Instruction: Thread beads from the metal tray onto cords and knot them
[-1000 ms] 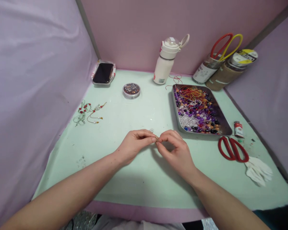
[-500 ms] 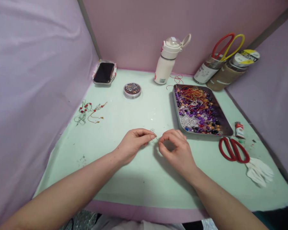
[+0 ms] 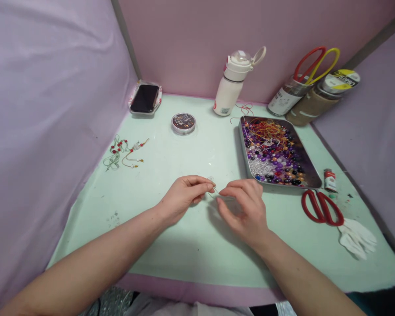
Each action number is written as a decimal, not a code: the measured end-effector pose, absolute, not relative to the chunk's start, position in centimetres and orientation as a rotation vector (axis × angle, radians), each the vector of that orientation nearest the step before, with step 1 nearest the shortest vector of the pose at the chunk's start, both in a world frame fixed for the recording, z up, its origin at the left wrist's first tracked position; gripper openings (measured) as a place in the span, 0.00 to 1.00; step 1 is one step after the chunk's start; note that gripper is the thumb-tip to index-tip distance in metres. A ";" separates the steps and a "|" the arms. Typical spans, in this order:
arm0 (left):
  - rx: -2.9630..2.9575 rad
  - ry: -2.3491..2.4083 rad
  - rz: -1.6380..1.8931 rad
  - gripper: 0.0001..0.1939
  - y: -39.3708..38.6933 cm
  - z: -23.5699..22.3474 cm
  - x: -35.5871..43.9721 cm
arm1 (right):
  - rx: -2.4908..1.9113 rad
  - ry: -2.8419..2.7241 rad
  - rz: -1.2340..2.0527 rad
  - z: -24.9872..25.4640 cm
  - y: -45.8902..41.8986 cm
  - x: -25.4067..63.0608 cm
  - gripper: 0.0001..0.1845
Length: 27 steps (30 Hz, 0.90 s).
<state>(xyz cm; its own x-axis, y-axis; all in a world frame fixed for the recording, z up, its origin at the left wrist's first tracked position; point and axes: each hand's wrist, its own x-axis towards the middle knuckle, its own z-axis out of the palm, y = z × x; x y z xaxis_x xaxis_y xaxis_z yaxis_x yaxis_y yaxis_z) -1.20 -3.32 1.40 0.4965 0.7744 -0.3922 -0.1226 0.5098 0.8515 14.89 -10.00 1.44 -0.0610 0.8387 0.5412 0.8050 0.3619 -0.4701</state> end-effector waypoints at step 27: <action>0.680 0.905 0.758 0.10 -2.6 1.6 -1.6 | -1.342 -1.724 0.864 1.4 -10.6 14.5 0.14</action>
<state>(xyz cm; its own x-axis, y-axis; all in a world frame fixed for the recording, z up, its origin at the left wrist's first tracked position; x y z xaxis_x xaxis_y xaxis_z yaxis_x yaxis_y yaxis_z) -1.56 -2.61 1.61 0.4045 0.8074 -0.4295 -0.2816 0.5568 0.7815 14.53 -10.63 1.44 -0.1463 0.9754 0.1650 0.4518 0.2143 -0.8660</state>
